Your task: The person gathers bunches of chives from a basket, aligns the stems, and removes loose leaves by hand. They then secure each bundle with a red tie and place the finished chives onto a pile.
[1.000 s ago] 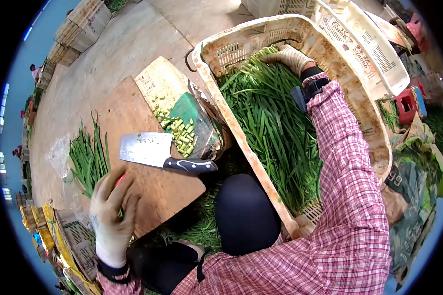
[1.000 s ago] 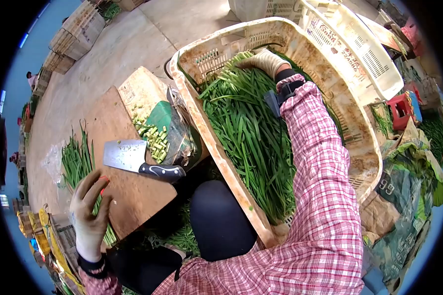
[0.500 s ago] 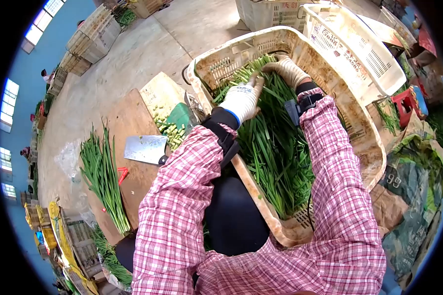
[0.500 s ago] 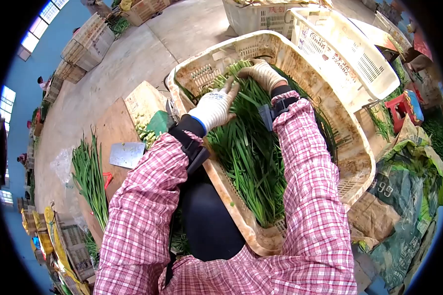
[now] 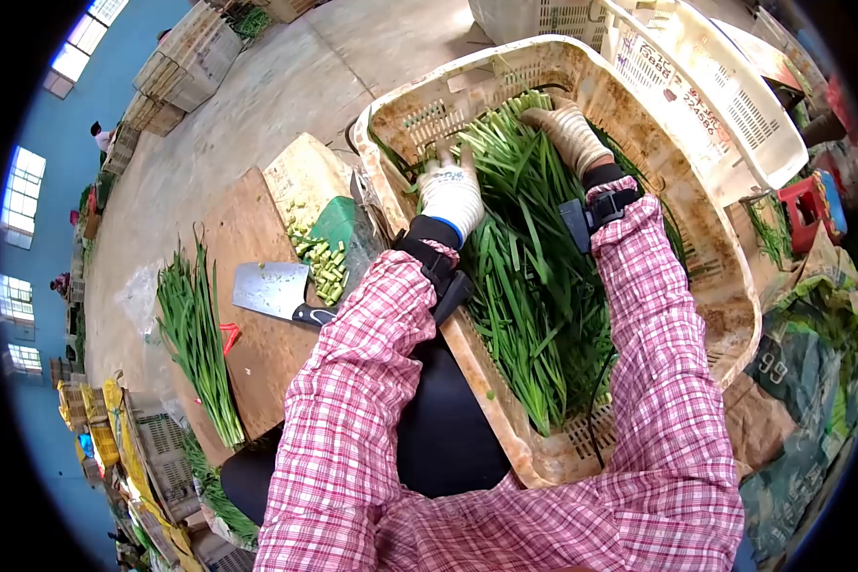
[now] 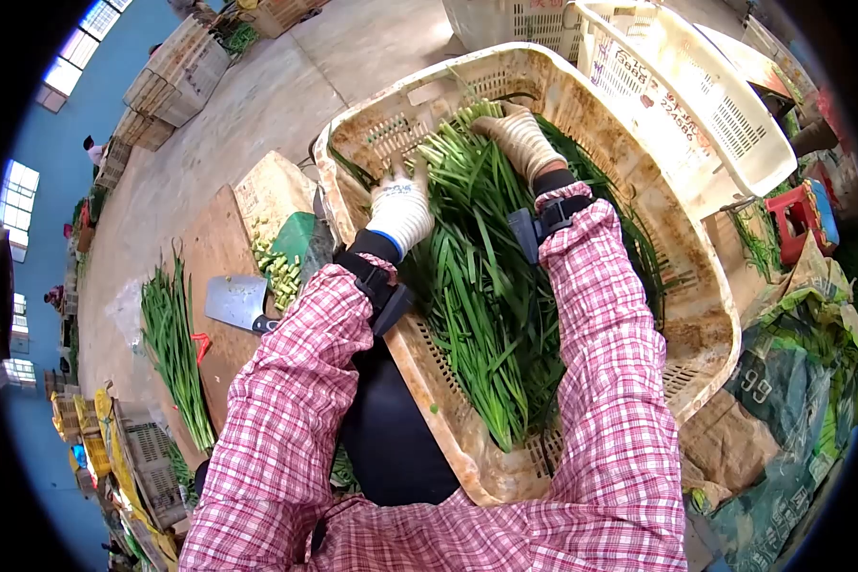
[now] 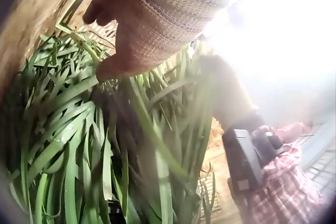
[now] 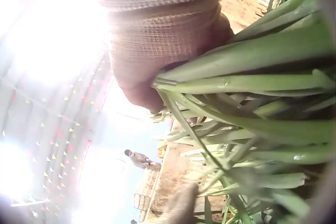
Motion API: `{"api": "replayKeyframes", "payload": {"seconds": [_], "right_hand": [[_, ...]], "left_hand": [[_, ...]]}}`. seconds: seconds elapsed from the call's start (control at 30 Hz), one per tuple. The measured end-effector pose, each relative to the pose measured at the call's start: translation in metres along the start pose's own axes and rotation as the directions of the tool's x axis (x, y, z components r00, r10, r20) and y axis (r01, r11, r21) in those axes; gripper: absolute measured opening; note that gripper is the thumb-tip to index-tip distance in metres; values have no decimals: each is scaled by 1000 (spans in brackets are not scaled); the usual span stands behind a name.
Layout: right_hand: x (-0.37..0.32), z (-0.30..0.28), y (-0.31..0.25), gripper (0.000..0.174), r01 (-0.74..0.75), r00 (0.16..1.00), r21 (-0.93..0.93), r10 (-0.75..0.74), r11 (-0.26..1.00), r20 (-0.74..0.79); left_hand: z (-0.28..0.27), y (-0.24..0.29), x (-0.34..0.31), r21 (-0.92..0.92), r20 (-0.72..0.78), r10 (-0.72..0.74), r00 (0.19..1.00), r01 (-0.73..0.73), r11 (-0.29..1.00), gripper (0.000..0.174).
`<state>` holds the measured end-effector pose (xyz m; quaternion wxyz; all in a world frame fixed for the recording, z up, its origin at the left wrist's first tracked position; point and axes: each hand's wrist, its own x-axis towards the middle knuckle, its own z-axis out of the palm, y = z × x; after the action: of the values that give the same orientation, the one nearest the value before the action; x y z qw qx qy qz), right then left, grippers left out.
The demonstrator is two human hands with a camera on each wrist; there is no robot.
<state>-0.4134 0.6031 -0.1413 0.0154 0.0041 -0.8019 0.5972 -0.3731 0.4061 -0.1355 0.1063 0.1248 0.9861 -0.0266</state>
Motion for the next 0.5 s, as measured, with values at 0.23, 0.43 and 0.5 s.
{"api": "replayKeyframes", "payload": {"seconds": [0.23,0.43,0.5], "right_hand": [[-1,6,2,47,70,995,99,-77,993,68],[-2,14,6,65,36,995,-13,-37,999,-92],[-1,15,6,64,35,998,-38,-37,999,-58]], "left_hand": [[103,6,78,831,-422,217,880,279,481,49],[6,41,13,467,-229,165,959,-40,883,47],[-6,49,10,470,-160,152,975,-60,881,47]]}}
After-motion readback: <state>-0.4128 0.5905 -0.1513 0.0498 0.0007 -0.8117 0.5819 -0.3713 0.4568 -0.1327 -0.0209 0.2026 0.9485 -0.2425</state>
